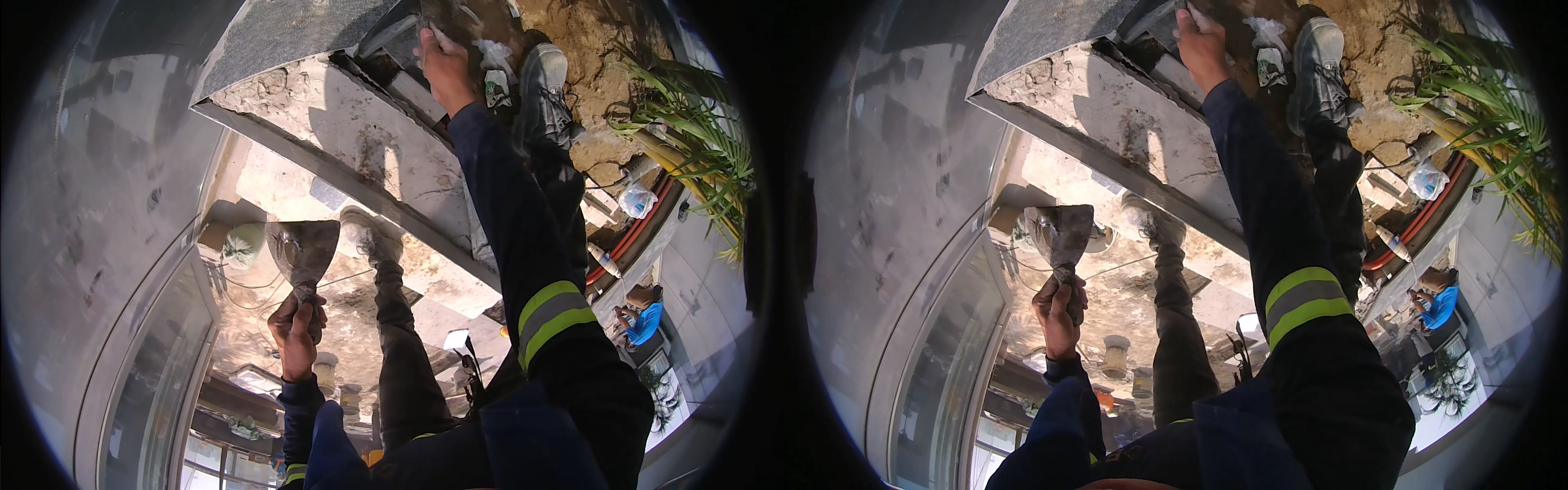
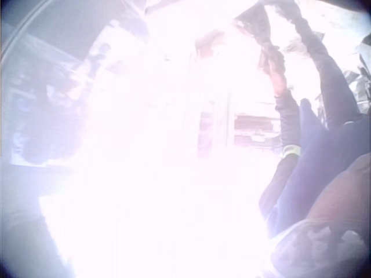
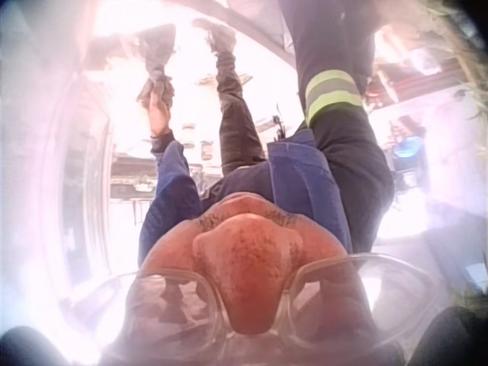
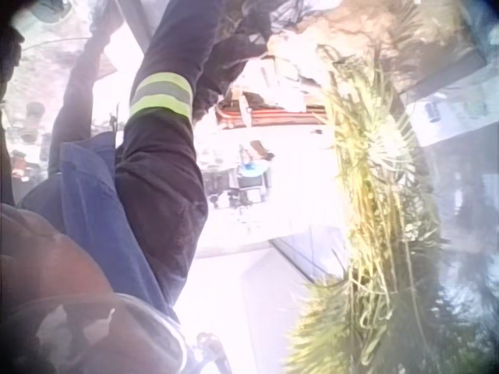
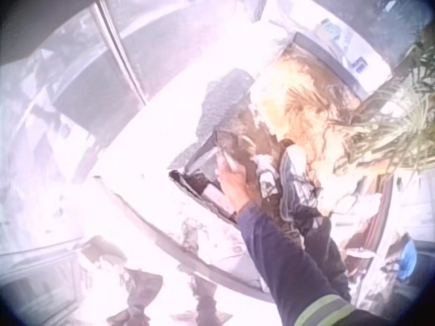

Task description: The person scoops mortar from a bucket and applies it to a stone ledge using a trowel and a smaller hand tool. They smooth the mortar along the edge and joints, occasionally scraping excess material. Other workers are visible in the background.

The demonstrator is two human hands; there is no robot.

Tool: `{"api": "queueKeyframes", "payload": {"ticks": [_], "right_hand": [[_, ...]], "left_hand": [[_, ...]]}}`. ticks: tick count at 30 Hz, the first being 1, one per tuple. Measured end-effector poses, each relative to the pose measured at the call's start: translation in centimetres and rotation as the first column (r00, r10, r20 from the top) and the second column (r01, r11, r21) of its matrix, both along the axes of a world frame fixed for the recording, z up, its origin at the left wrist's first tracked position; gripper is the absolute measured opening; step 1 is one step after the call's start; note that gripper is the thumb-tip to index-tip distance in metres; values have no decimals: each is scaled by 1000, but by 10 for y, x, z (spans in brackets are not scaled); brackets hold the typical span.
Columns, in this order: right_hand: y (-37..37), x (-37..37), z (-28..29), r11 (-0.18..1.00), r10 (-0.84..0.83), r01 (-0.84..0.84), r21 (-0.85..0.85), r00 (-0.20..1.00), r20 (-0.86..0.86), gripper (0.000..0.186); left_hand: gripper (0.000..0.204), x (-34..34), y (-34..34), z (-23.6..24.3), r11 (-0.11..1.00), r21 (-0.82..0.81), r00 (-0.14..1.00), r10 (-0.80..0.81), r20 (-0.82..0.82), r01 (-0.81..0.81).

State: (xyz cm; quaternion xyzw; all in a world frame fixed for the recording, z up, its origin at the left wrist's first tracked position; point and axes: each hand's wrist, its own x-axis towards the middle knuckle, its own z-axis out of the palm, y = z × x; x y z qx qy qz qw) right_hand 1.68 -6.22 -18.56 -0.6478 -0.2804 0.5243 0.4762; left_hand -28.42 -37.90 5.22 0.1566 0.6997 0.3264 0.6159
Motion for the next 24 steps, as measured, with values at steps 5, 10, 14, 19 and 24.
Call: {"api": "queueKeyframes", "payload": {"ticks": [5,10,14,19,24], "right_hand": [[-17,-16,16,999,54,-54,7,998,17,55],[-26,-29,18,998,64,-64,7,993,-102,57],[-34,-46,22,999,34,-39,-25,981,-192,59],[-40,-53,25,999,20,-30,-30,959,-281,62],[-44,-51,29,996,71,-81,-41,978,-194,58]], "left_hand": [[25,-2,-3,1,999,-38,999,32,10,-32],[24,-5,-7,1,999,-35,1000,19,22,-18],[24,-7,-10,5,999,-29,1000,15,0,-15],[24,-9,-12,5,997,-72,999,24,24,-22],[25,-7,-15,5,998,-60,999,27,21,-26]]}}
